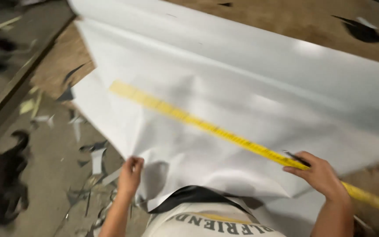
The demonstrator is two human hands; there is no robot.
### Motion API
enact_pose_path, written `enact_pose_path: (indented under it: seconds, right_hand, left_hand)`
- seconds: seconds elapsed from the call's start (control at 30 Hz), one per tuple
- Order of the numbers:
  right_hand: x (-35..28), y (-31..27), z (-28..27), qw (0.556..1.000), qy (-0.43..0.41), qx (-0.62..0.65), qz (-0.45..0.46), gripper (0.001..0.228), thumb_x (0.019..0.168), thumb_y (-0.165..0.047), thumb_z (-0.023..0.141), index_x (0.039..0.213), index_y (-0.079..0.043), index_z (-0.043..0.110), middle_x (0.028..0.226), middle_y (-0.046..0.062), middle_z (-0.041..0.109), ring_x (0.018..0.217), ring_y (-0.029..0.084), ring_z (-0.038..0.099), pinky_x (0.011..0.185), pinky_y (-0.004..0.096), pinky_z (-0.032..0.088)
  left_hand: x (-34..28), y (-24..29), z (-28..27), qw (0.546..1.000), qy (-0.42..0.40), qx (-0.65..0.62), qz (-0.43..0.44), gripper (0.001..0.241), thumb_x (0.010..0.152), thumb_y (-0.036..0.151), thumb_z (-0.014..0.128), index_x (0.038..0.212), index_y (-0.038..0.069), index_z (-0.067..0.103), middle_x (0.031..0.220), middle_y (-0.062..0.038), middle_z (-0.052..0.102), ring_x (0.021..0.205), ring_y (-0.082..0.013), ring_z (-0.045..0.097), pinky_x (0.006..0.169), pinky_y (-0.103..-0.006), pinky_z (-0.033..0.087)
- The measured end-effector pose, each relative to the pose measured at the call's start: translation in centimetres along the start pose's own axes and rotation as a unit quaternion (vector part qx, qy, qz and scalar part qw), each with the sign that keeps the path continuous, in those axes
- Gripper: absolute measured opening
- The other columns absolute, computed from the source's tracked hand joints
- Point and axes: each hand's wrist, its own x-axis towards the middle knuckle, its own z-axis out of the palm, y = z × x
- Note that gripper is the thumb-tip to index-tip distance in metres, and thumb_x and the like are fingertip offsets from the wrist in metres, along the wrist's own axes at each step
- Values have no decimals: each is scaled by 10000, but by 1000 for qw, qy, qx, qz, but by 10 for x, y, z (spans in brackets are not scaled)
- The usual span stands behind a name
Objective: Measuring white fabric with a yellow ruler, marking it with a pen, and cutting it with scissors on a workshop table.
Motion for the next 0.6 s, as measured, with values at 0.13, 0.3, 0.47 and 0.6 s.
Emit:
enact_pose_path:
  seconds: [0.13, 0.3, 0.47, 0.6]
  right_hand:
    - [11, -7, 22, 993, 95, 21, 60, 486, 802, -461, 829, 1149, -130, 749, 1009, 69, 754, 925, 255, 645, 823, 362, 444]
    - [26, 1, 60, 984, 143, 26, 104, 547, 805, -462, 856, 1200, -96, 760, 1028, 131, 767, 981, 304, 672, 927, 376, 454]
    - [75, 23, 113, 973, 193, -115, 59, 557, 751, -528, 852, 1151, -141, 824, 988, 56, 815, 898, 255, 741, 830, 342, 536]
    - [120, 21, 156, 943, 236, -227, 56, 637, 732, -729, 722, 1158, -270, 838, 973, 135, 817, 1035, 321, 744, 1008, 381, 544]
  left_hand:
    - [67, -51, -34, 986, 162, 35, -1, 227, 954, 308, 644, 1011, 90, 668, 927, -118, 679, 915, -331, 602, 816, -476, 452]
    - [158, -100, -40, 957, 185, -78, -207, 385, 924, 388, 657, 1140, 69, 669, 1091, -165, 718, 1002, -371, 669, 874, -496, 487]
    - [218, -66, -58, 919, 100, -253, -287, 679, 893, 649, 636, 1021, -15, 701, 808, -156, 693, 656, -291, 666, 541, -397, 568]
    - [239, -47, -83, 972, 21, -88, -218, 812, 835, 686, 613, 1100, -76, 703, 969, -250, 754, 785, -386, 762, 655, -465, 628]
